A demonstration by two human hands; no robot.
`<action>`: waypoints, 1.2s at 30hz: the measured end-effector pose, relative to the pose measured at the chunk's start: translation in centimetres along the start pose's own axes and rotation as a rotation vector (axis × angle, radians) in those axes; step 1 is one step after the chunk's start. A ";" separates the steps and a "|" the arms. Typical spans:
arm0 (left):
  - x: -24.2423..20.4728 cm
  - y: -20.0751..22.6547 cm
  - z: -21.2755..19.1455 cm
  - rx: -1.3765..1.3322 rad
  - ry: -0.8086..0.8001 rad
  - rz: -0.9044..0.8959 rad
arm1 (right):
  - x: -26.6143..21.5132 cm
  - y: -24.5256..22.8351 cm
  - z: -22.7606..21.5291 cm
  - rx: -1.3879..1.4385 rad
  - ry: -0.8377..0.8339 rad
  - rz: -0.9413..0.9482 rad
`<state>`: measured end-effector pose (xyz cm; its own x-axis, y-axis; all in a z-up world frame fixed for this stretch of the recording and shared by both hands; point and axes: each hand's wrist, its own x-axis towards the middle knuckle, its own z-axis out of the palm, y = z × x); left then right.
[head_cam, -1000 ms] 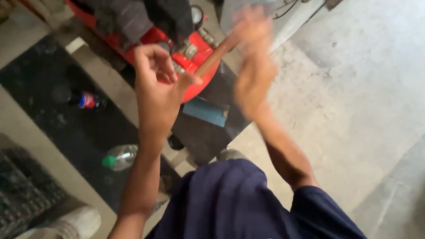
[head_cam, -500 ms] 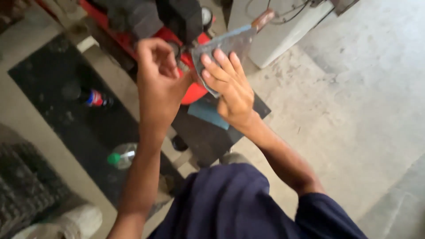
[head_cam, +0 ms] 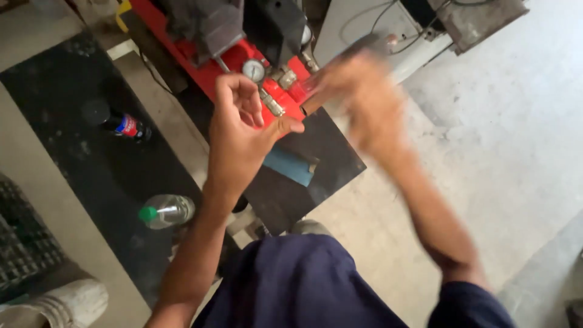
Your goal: The person sands a curved copper pipe clamped in a red vise using a piece of sandpaper. They repeatedly rub the sandpaper along the pipe's surface, rotating the pipe to sand different sections.
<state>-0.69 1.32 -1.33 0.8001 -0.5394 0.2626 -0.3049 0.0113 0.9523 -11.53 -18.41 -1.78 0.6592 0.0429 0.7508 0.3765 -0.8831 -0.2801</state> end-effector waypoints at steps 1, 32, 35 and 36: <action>-0.1 0.0 -0.1 -0.023 0.005 -0.007 | 0.0 3.6 -1.5 -0.114 -0.030 0.006; -5.2 -5.7 0.0 -0.376 -0.122 -0.075 | -4.1 -1.1 2.1 1.708 0.795 1.150; -5.5 -5.9 0.7 -0.398 -0.150 -0.090 | -2.9 -2.4 -0.2 2.045 0.959 0.922; -5.7 -5.8 0.4 -0.388 -0.144 -0.086 | -3.2 -2.4 1.0 2.058 0.953 0.919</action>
<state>-3.66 3.94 -8.43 0.7255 -0.6639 0.1811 -0.0009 0.2623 0.9650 -13.91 -15.96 -4.14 0.8278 -0.5585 -0.0525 0.5538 0.8286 -0.0826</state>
